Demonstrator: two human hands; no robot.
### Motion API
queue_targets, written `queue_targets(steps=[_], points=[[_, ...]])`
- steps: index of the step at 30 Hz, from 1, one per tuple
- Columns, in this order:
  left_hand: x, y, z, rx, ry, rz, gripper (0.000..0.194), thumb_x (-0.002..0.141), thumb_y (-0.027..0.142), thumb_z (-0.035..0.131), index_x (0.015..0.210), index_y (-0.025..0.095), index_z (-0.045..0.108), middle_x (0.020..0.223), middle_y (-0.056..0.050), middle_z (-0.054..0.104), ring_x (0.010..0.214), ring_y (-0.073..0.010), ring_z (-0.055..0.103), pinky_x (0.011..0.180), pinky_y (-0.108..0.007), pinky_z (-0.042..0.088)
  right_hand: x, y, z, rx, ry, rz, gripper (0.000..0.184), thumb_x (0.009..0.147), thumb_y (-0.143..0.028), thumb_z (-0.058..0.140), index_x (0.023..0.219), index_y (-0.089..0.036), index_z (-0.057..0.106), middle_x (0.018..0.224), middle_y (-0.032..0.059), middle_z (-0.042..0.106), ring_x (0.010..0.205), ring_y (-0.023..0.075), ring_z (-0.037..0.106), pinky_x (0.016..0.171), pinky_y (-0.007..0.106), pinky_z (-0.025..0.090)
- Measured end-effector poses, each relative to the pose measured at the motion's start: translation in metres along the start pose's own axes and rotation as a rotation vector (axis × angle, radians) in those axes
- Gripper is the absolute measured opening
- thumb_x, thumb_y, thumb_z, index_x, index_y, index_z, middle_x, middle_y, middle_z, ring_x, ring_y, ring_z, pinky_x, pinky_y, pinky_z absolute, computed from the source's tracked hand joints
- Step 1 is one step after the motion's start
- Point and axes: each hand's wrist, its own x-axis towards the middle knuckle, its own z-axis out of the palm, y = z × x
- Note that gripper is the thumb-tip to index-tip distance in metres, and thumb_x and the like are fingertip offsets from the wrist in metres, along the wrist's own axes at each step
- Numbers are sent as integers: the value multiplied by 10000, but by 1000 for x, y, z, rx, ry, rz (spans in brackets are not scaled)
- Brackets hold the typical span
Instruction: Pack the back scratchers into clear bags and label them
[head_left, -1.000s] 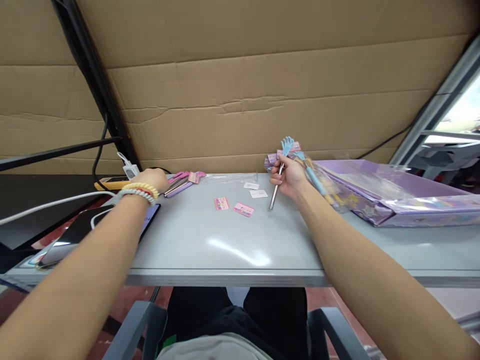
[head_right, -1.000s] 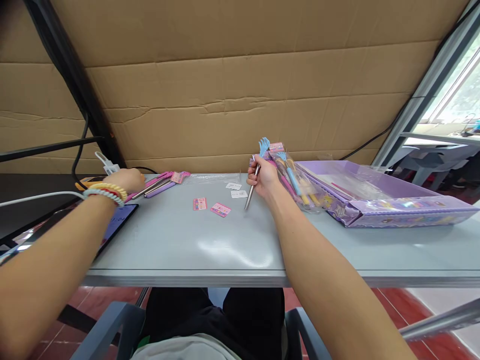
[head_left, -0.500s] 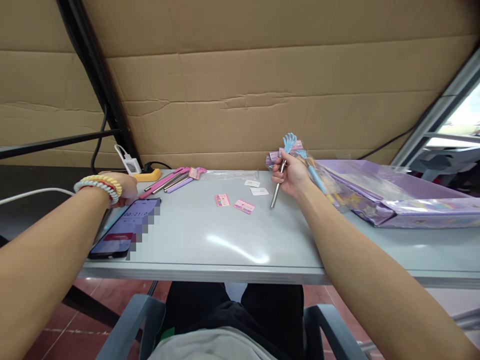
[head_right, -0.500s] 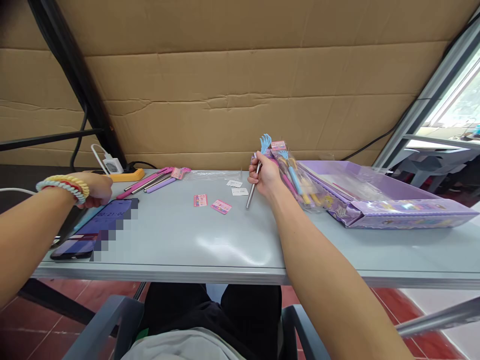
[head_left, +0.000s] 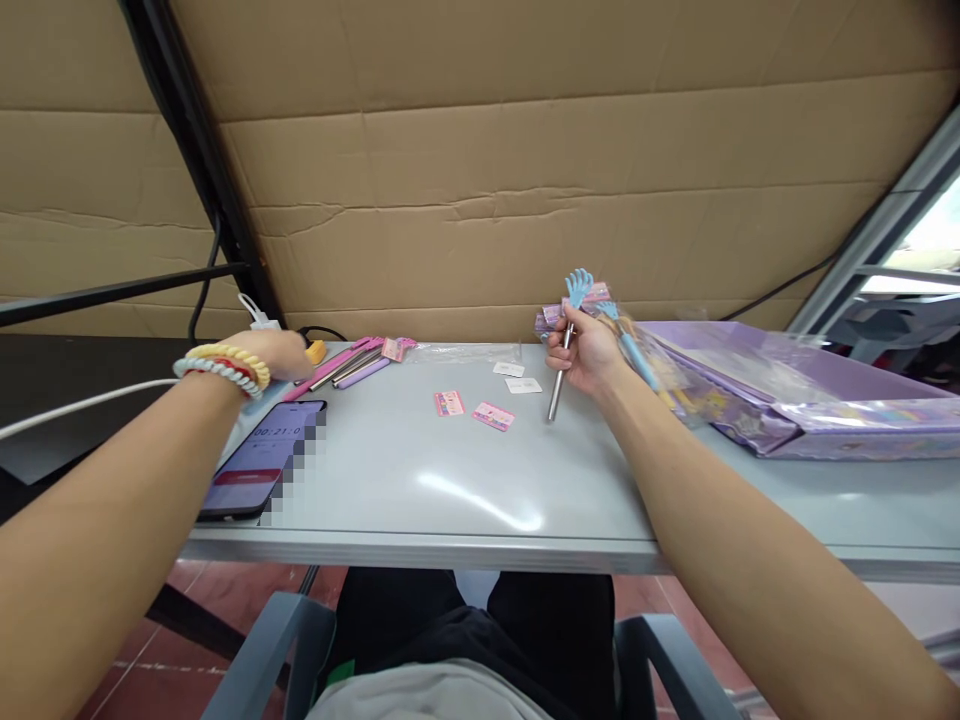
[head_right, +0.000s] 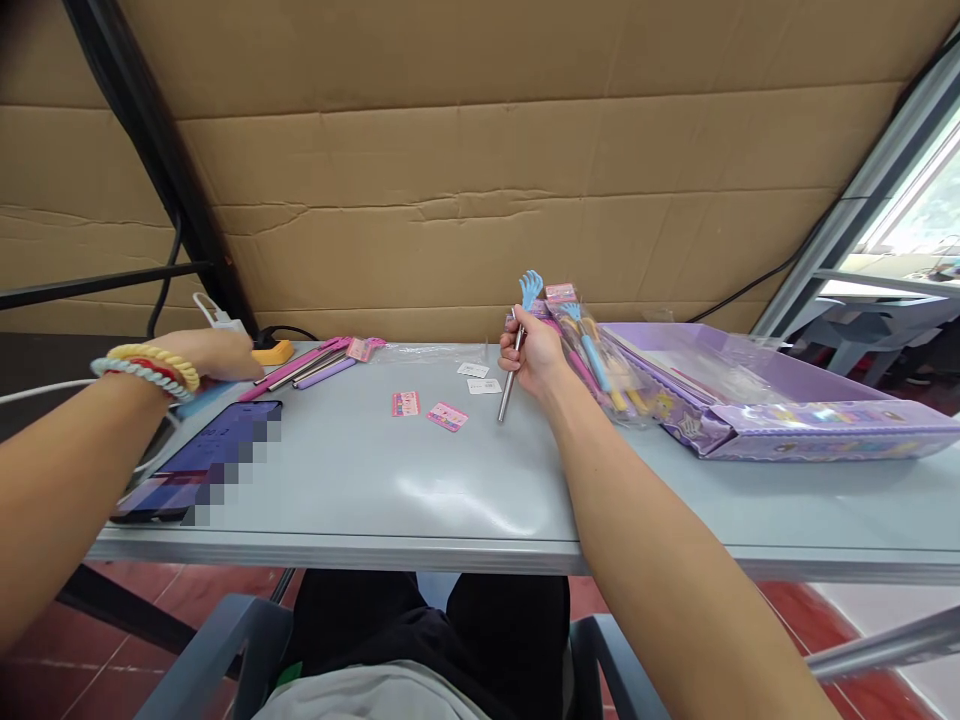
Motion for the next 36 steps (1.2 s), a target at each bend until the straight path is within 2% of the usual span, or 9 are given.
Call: queue_targets(steps=[3, 6, 10, 13, 16, 19, 26, 32, 36], points=[[-13, 41, -17, -7, -85, 107, 189, 678, 317, 547, 599, 162, 621, 623, -124, 644, 716, -305, 637, 677, -368, 452, 1, 1, 0, 25, 32, -10, 298, 825, -332, 554, 604, -184, 419, 419, -18, 495, 301, 45, 302, 287, 147, 197], [-27, 92, -19, -165, -21, 284, 214, 750, 312, 500, 743, 160, 651, 682, -127, 667, 715, -276, 641, 674, -340, 452, 0, -1, 0, 70, 50, -25, 316, 805, -310, 573, 579, -188, 388, 413, -26, 489, 294, 42, 280, 284, 152, 178], [-34, 156, 10, -360, 270, 475, 287, 849, 291, 411, 1049, 153, 564, 996, -173, 659, 910, -276, 630, 718, -333, 441, -3, -7, -4, 179, -17, -69, 403, 791, -351, 572, 528, -197, 309, 371, -56, 385, 301, 53, 266, 293, 172, 192], [-33, 186, 42, -508, 317, 618, 352, 929, 360, 255, 1042, 187, 540, 982, -133, 658, 902, -247, 623, 725, -331, 443, -4, -11, -9, 236, -69, -155, 462, 771, -387, 580, 504, -201, 251, 352, -73, 284, 312, 64, 253, 304, 189, 219], [-31, 195, 66, -476, 337, 839, 300, 922, 349, 311, 1021, 202, 554, 1051, -104, 635, 956, -235, 595, 786, -334, 437, -6, -15, -14, 301, -47, -253, 482, 771, -391, 561, 490, -200, 219, 346, -75, 238, 307, 66, 219, 298, 198, 208], [-31, 190, 77, -449, 279, 970, 270, 911, 324, 350, 1012, 212, 574, 1065, -81, 624, 963, -225, 579, 806, -327, 432, -9, -19, -15, 366, -10, -335, 484, 793, -390, 511, 475, -201, 199, 339, -67, 213, 299, 69, 201, 291, 206, 205], [-35, 186, 78, -521, 180, 1003, 237, 906, 333, 360, 938, 228, 570, 966, -46, 644, 887, -206, 573, 726, -300, 418, -14, -21, -6, 367, 46, -362, 522, 807, -460, 474, 461, -194, 187, 338, -65, 180, 289, 60, 166, 284, 207, 172], [-37, 190, 81, -579, 187, 943, 267, 923, 375, 310, 854, 227, 521, 830, -28, 624, 743, -184, 562, 612, -287, 371, -12, -20, -8, 306, 0, -390, 541, 794, -496, 493, 464, -195, 189, 345, -69, 183, 286, 59, 192, 286, 207, 197], [-41, 190, 80, -555, 227, 933, 278, 933, 369, 275, 838, 229, 496, 810, -30, 621, 721, -191, 560, 578, -290, 338, -12, -19, -9, 361, -35, -392, 533, 795, -478, 509, 469, -197, 194, 347, -70, 184, 289, 59, 180, 280, 204, 197]])
